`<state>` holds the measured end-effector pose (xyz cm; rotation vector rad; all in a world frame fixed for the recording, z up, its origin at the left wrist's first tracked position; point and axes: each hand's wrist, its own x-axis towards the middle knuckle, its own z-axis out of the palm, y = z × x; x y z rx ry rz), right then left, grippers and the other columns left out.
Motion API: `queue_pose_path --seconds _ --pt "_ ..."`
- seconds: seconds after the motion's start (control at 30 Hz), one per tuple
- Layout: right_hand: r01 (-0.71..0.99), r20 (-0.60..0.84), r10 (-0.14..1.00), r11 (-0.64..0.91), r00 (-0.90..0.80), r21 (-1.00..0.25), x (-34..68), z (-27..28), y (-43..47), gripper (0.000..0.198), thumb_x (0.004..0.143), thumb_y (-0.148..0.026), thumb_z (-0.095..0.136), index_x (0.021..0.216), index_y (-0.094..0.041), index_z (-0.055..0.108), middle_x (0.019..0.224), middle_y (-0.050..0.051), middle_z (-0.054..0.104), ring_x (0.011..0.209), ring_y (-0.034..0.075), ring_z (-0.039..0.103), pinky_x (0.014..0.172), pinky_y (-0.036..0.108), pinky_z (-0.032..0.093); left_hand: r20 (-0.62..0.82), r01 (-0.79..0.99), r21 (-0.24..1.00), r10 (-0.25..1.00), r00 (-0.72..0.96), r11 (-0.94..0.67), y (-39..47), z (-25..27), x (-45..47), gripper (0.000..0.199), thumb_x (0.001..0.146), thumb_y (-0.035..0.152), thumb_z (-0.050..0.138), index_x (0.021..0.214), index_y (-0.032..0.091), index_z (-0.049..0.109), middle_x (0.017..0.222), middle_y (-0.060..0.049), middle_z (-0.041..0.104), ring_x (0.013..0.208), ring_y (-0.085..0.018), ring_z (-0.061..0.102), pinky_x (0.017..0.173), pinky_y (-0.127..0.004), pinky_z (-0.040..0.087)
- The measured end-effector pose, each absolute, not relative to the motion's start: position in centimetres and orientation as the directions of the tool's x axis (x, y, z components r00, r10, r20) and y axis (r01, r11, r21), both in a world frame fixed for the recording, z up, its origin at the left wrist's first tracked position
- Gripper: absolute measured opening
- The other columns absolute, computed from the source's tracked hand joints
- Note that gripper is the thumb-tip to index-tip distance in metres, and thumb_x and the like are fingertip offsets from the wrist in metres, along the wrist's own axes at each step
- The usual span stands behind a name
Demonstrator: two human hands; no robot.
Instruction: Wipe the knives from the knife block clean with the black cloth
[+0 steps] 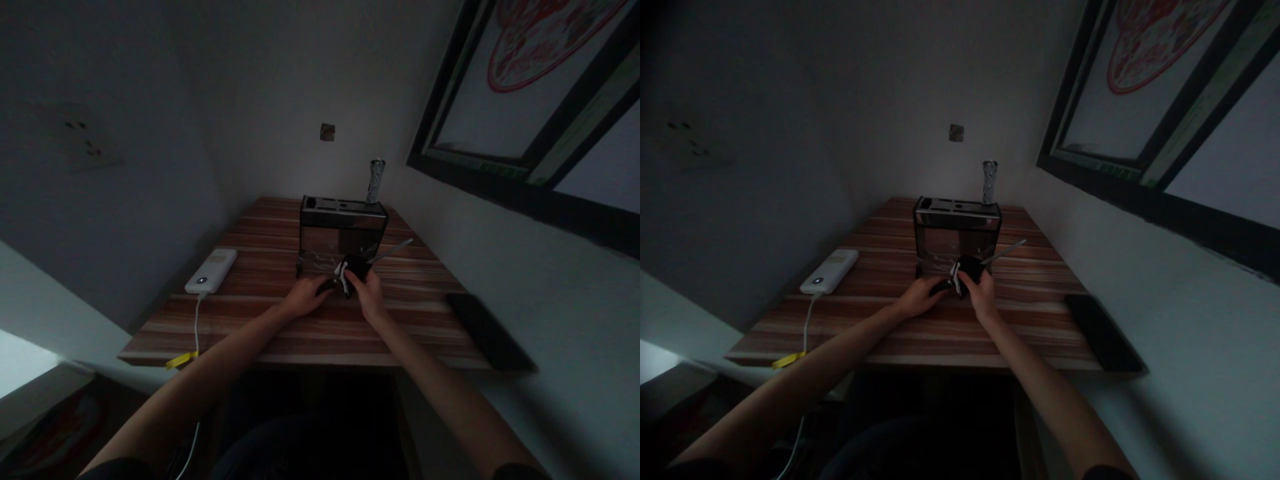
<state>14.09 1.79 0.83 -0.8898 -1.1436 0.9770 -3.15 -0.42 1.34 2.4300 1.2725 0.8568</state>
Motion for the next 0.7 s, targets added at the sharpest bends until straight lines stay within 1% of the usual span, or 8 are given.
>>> queue_pose_path --seconds 0.17,0.33,0.53,0.7 --pt "-0.166 0.348 0.92 0.378 0.182 -0.911 15.0 1.2 2.4 0.033 0.064 -0.036 0.07 0.089 -0.017 0.065 0.089 0.004 0.069 0.077 0.017 0.063 0.072 0.031 0.048 0.374 0.665 0.477 0.818 0.438 -0.574 -0.5 1.7 -3.2 0.026 0.085 0.034 0.046 0.102 0.017 0.057 0.091 -0.006 0.067 0.083 -0.019 0.064 0.073 -0.026 0.047" --pt "-0.22 0.37 0.88 0.441 0.299 -0.87 16.6 2.2 3.2 0.032 0.065 -0.034 0.07 0.091 -0.017 0.064 0.09 0.003 0.069 0.078 0.015 0.063 0.075 0.029 0.048 0.372 0.658 0.486 0.818 0.439 -0.575 -0.4 1.7 -3.3 0.029 0.085 0.037 0.046 0.104 0.019 0.057 0.094 -0.006 0.067 0.085 -0.018 0.063 0.075 -0.026 0.046" --pt "-0.248 0.336 0.805 0.497 0.488 -0.831 18.9 3.1 4.3 0.031 0.064 -0.035 0.069 0.089 -0.017 0.064 0.091 0.002 0.068 0.082 0.014 0.063 0.079 0.029 0.047 0.35 0.653 0.489 0.816 0.46 -0.578 -0.4 1.5 -3.3 0.031 0.084 0.036 0.048 0.108 0.02 0.058 0.097 -0.005 0.067 0.089 -0.019 0.063 0.079 -0.026 0.047" --pt "-0.246 0.307 0.74 0.534 0.598 -0.809 20.7 3.6 4.9 0.034 0.067 -0.038 0.066 0.093 -0.018 0.063 0.094 0.002 0.067 0.086 0.014 0.062 0.08 0.029 0.048 0.349 0.633 0.475 0.791 0.503 -0.612 -0.6 1.5 -3.3 0.033 0.085 0.036 0.047 0.112 0.019 0.056 0.103 -0.006 0.066 0.092 -0.019 0.062 0.08 -0.027 0.046"
